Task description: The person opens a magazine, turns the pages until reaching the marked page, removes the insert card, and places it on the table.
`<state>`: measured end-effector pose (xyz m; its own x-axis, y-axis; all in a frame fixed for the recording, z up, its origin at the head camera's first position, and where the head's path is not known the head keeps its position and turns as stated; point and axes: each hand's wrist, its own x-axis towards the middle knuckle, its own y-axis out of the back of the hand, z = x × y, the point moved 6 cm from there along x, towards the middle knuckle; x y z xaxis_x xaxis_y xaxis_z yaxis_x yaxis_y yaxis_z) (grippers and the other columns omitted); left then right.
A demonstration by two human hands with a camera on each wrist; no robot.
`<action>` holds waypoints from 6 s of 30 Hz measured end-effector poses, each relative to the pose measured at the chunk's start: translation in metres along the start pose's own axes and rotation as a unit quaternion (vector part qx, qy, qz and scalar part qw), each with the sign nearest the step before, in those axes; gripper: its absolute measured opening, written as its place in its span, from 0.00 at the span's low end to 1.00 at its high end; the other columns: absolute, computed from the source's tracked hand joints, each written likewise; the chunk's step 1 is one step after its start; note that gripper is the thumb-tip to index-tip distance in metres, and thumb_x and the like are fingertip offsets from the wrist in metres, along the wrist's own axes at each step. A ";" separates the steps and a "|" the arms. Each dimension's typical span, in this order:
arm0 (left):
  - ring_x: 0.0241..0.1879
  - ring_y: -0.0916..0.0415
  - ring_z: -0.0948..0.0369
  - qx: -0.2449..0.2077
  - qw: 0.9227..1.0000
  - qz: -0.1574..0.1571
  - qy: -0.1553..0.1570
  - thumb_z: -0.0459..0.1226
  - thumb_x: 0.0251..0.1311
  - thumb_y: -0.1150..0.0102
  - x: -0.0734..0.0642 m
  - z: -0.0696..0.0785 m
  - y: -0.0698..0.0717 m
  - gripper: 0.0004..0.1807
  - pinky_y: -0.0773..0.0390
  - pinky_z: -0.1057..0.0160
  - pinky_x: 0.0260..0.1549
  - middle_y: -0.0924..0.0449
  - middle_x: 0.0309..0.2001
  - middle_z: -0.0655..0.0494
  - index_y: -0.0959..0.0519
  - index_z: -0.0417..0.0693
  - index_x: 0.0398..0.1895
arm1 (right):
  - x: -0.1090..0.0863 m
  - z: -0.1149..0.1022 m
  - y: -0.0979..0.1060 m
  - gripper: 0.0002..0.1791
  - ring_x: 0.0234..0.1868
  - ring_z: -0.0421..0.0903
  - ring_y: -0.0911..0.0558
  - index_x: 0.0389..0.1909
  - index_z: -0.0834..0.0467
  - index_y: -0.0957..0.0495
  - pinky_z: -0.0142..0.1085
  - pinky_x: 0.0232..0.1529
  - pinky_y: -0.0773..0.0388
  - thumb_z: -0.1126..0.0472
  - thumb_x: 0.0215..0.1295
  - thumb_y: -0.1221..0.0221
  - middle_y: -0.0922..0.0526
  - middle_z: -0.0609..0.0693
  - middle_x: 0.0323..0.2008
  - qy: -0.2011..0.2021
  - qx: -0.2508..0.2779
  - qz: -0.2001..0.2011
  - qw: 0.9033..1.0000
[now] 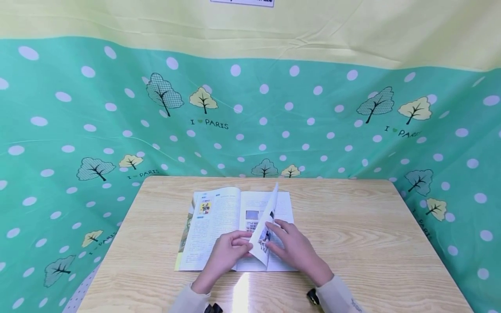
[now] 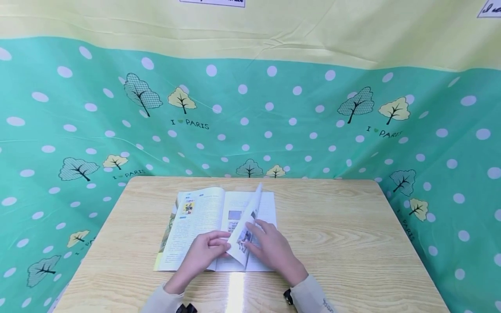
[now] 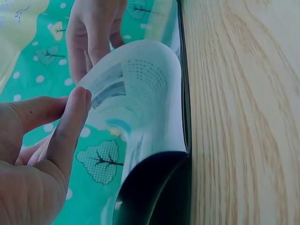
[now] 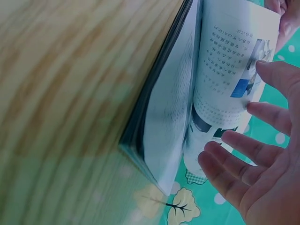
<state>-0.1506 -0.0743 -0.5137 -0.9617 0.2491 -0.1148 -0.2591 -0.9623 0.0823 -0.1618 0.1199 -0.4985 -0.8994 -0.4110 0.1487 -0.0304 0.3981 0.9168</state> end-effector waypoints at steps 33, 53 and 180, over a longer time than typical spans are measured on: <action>0.37 0.14 0.52 0.021 0.964 0.221 0.144 0.26 0.60 0.36 -0.073 -0.052 0.143 0.22 0.12 0.63 0.38 0.14 0.41 0.39 0.25 0.25 0.58 | -0.037 0.024 -0.017 0.50 0.73 0.66 0.43 0.74 0.53 0.36 0.67 0.66 0.35 0.35 0.54 0.31 0.44 0.62 0.75 0.037 -0.029 -0.189 0.981; 0.34 0.14 0.54 0.041 0.956 0.233 0.172 0.27 0.61 0.36 -0.083 -0.057 0.163 0.24 0.12 0.62 0.36 0.15 0.39 0.38 0.27 0.24 0.59 | -0.038 0.029 -0.001 0.32 0.71 0.61 0.36 0.68 0.55 0.27 0.59 0.69 0.34 0.45 0.69 0.38 0.33 0.59 0.71 0.043 0.029 -0.178 0.983; 0.35 0.14 0.55 0.135 0.955 0.212 0.159 0.31 0.62 0.34 -0.090 -0.050 0.173 0.21 0.12 0.65 0.34 0.13 0.37 0.45 0.24 0.26 0.55 | -0.042 0.027 0.004 0.29 0.70 0.61 0.35 0.67 0.61 0.27 0.57 0.69 0.34 0.49 0.71 0.39 0.33 0.62 0.70 0.060 0.031 -0.170 0.983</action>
<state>-0.1043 -0.2682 -0.5386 -0.9204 -0.2440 -0.3055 0.0928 -0.8954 0.4354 -0.1359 0.1609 -0.5109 -0.7749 -0.6211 -0.1174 -0.3513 0.2689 0.8968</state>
